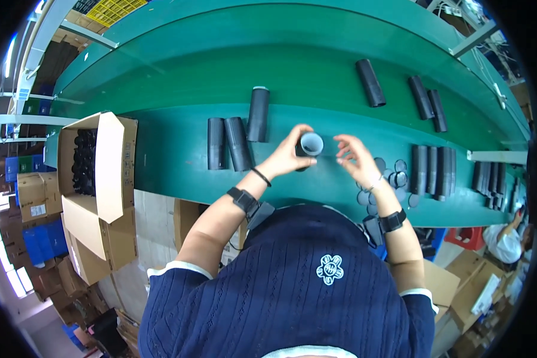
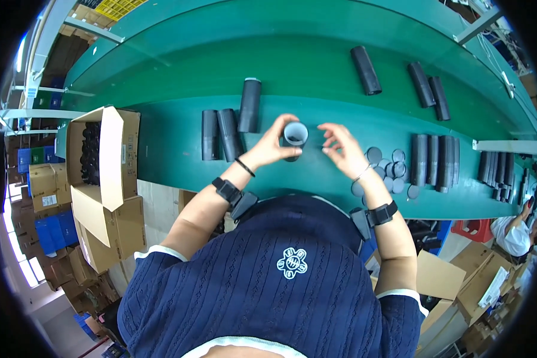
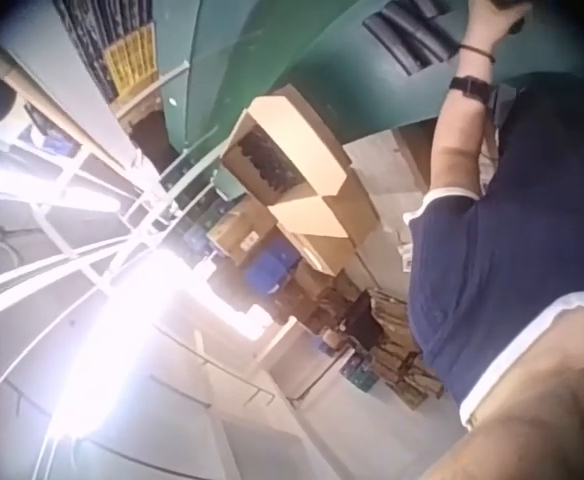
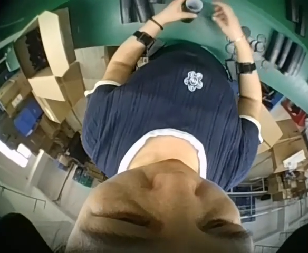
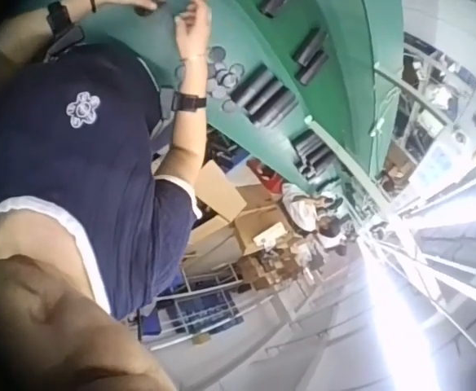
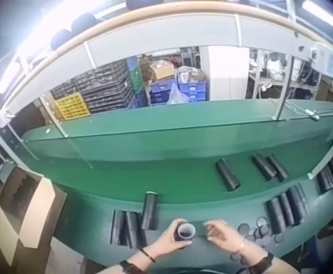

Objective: The person removes newspaper from a box, carries black cylinders to a green workbench, and fits caps onto the cylinders. They then fit a different black component onto the cylinders before placing the assembled units into a box.

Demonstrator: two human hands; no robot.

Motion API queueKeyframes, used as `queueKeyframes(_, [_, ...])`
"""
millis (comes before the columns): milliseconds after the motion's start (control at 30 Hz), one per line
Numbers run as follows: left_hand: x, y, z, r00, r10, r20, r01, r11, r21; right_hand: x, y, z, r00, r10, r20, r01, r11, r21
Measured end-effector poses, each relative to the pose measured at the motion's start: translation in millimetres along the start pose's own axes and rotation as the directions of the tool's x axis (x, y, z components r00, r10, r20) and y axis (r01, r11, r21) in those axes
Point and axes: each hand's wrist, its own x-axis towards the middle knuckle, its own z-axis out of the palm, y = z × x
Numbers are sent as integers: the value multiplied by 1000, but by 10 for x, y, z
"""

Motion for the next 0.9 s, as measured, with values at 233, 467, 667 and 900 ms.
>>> queueKeyframes(233, [21,-125,-87,983,-176,-48,155,944,-291,-620,1214,-499,943,159,-291,-302,776,-554])
queueKeyframes(467, [-129,-72,88,997,-75,-5,73,976,-205,-873,893,-50,928,269,-258,-362,488,-794])
queueKeyframes(667, [-149,-44,130,992,-125,18,127,980,-151,-835,936,-95,912,205,-356,-396,674,-624])
queueKeyframes(900, [-185,356,158,883,-80,463,258,905,-337,-400,-160,138,941,-197,-276,62,899,-433])
